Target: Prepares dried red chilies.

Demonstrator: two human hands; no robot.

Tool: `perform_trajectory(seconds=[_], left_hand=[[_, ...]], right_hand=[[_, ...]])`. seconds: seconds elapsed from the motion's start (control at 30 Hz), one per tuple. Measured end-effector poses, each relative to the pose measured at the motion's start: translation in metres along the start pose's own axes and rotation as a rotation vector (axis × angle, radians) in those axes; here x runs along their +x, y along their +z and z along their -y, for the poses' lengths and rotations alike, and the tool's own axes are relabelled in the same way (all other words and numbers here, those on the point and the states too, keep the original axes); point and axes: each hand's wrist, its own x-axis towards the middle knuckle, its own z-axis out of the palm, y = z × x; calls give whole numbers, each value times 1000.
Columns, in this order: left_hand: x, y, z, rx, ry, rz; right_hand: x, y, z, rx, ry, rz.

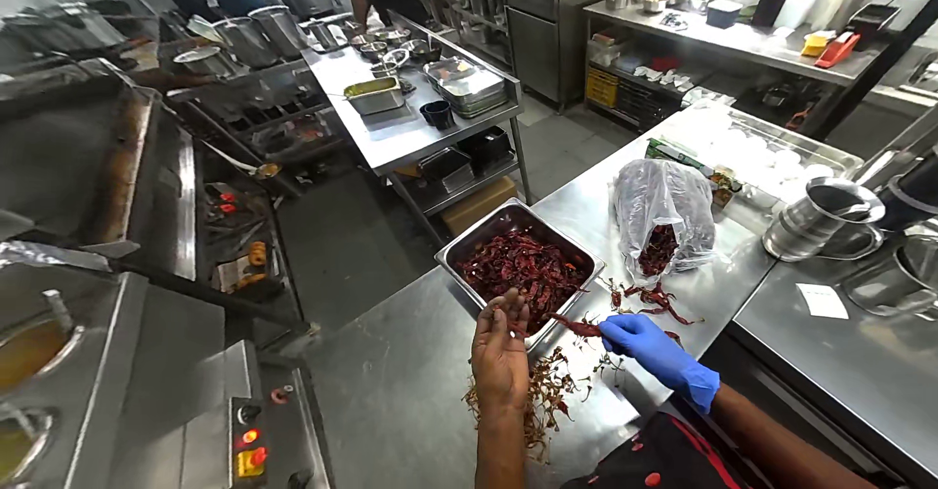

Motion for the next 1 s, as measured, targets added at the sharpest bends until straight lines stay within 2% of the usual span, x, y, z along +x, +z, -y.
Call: perform_trajectory(seconds=[0.1,0.2,0.3,0.47,0.77,0.9,1.0], left_hand=[[-8,-1,2,306,-50,43],[-18,7,8,593,-1,74],[-25,14,6,584,11,149],[-28,17,1,318,-126,135],[-34,6,16,331,-249,67],[-38,3,26,443,-280,79],[-41,-14,36,830,-225,210]], right_hand=[[-2,-13,6,1,18,-37],[-5,-19,15,-10,17,-46],[-7,-19,21,19,-10,-26],[-7,-17,21,64,-23,-11],[-5,-14,12,180,10,-21],[-4,-15,8,184,20,-16],[-4,-16,15,196,41,-39]])
